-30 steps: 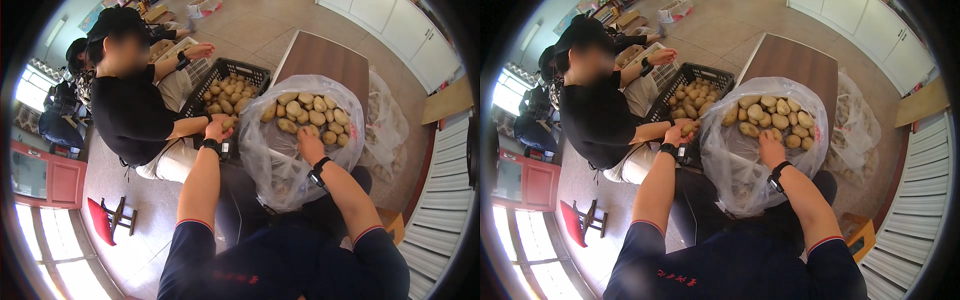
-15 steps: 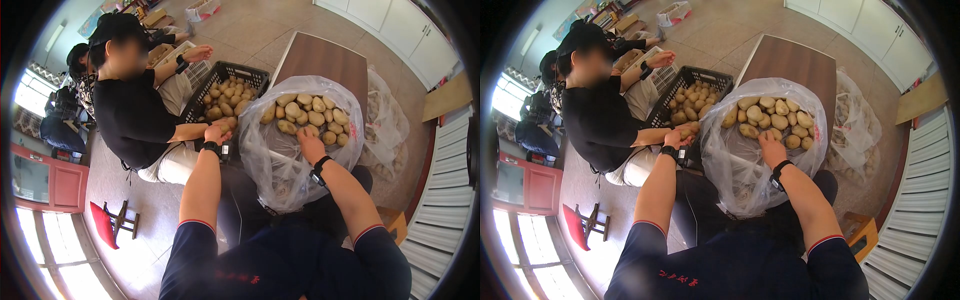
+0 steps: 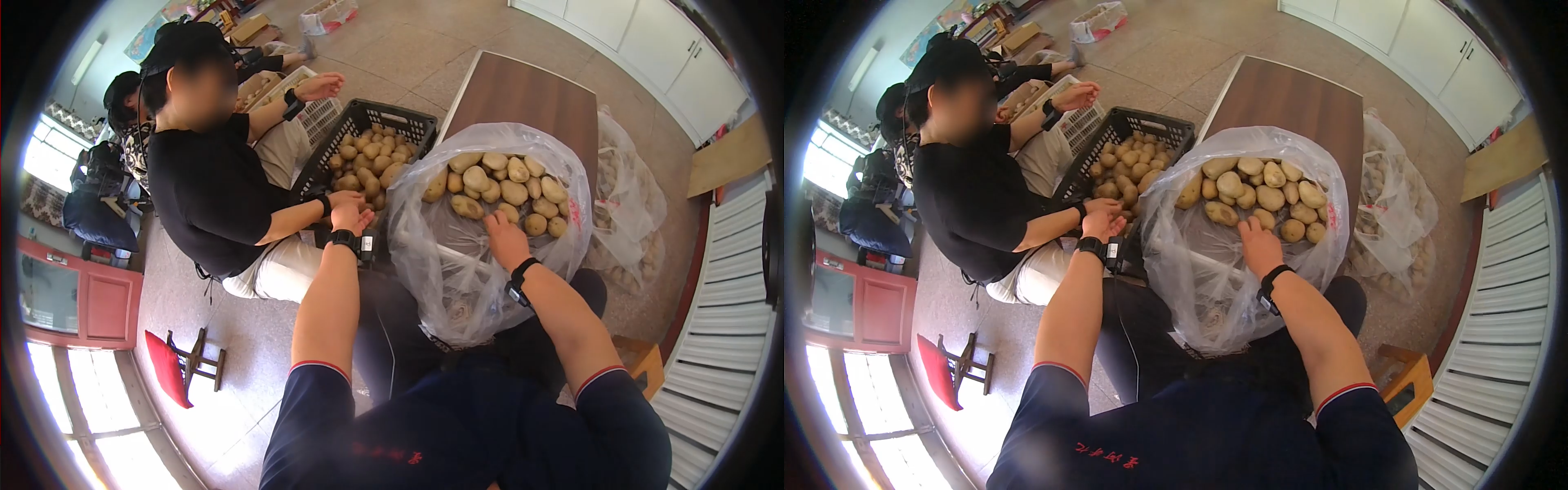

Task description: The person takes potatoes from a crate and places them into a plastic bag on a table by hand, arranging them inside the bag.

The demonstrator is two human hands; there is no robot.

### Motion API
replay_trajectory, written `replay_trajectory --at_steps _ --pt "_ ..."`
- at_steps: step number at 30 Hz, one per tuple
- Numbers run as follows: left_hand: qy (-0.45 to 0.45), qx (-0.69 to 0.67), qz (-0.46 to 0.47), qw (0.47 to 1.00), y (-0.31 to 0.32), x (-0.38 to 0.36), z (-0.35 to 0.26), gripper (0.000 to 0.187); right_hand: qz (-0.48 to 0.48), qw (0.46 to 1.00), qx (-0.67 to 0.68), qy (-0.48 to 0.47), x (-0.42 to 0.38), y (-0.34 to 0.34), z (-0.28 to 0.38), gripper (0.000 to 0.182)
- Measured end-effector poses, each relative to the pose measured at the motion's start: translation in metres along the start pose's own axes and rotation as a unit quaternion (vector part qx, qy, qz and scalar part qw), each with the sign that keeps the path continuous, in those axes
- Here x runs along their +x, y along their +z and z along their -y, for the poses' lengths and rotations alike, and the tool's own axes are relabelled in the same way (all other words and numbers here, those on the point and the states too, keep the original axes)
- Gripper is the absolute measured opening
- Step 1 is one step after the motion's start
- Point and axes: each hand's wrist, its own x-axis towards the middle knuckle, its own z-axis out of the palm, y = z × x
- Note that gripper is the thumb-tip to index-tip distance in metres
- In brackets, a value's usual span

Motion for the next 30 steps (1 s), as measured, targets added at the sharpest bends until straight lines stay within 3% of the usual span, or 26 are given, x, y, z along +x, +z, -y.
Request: replay_trajectory --at_steps 2,6,17,30 --pt "-0.010 -0.022 0.034 0.999 0.006 -0.001 0.003 0.029 -0.006 1.000 -0.003 0.005 -0.004 0.002 -0.002 0.029" --pt "-0.004 0.008 0.007 1.000 0.030 -0.031 -0.004 0.029 -0.029 1.000 -0.004 -0.001 -0.011 0.004 -0.001 0.034" --pt "0.030 0.059 0.161 0.985 0.054 -0.051 0.003 0.024 -0.015 1.000 -0.013 0.022 -0.014 0.002 0.000 0.033" --pt "0.020 0.155 0.229 0.961 0.081 -0.085 0.005 0.030 0.031 0.985 0.149 0.082 -0.019 -0.009 0.001 0.041"
